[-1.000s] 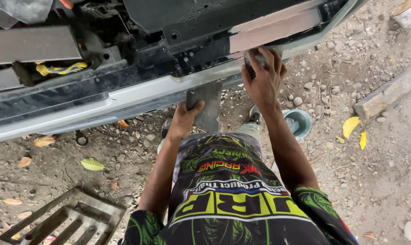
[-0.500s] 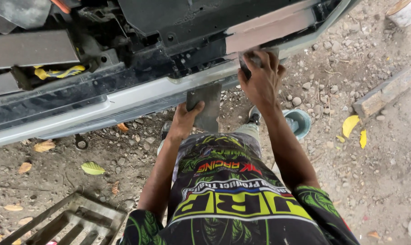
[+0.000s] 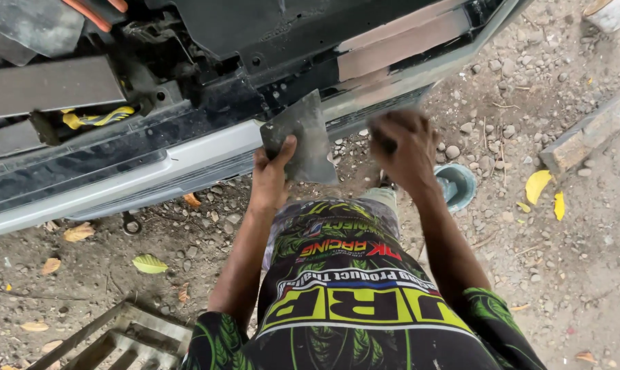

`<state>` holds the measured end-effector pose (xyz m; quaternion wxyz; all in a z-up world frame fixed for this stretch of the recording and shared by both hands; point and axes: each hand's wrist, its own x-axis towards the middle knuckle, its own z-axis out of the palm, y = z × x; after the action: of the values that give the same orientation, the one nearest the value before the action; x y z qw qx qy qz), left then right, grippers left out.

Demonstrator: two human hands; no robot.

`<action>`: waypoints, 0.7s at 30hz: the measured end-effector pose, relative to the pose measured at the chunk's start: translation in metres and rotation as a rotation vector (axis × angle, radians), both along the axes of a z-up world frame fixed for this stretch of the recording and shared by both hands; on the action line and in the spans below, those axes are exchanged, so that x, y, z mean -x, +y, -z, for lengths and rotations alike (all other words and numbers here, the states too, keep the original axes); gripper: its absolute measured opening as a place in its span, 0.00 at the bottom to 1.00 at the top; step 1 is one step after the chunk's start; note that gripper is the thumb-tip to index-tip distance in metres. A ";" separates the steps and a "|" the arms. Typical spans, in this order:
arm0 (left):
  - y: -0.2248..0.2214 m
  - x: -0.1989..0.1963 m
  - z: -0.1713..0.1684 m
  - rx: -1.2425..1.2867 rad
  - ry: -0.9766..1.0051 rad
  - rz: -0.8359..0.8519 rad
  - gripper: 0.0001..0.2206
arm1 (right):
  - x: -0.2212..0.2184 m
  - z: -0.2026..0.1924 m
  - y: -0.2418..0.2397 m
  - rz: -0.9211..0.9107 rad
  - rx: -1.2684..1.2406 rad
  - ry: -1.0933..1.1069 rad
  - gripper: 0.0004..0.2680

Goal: Applying and smoothing putty on a vehicle bumper using a spreader.

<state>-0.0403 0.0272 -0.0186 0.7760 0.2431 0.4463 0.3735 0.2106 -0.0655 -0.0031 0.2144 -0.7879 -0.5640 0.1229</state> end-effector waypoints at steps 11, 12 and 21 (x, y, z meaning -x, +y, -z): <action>-0.011 0.016 0.040 -0.196 0.163 0.131 0.13 | 0.013 0.070 0.067 0.185 -0.199 -0.303 0.17; -0.011 0.019 0.048 -0.214 0.155 0.127 0.13 | 0.015 0.066 0.070 0.203 -0.198 -0.307 0.17; -0.020 0.028 0.076 -0.312 0.239 0.158 0.14 | 0.026 -0.005 0.055 -0.015 0.091 0.052 0.16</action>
<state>-0.0686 0.0069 -0.0949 0.6974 0.4372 0.4512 0.3449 0.1848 -0.0106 0.0018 0.1920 -0.7891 -0.5580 0.1707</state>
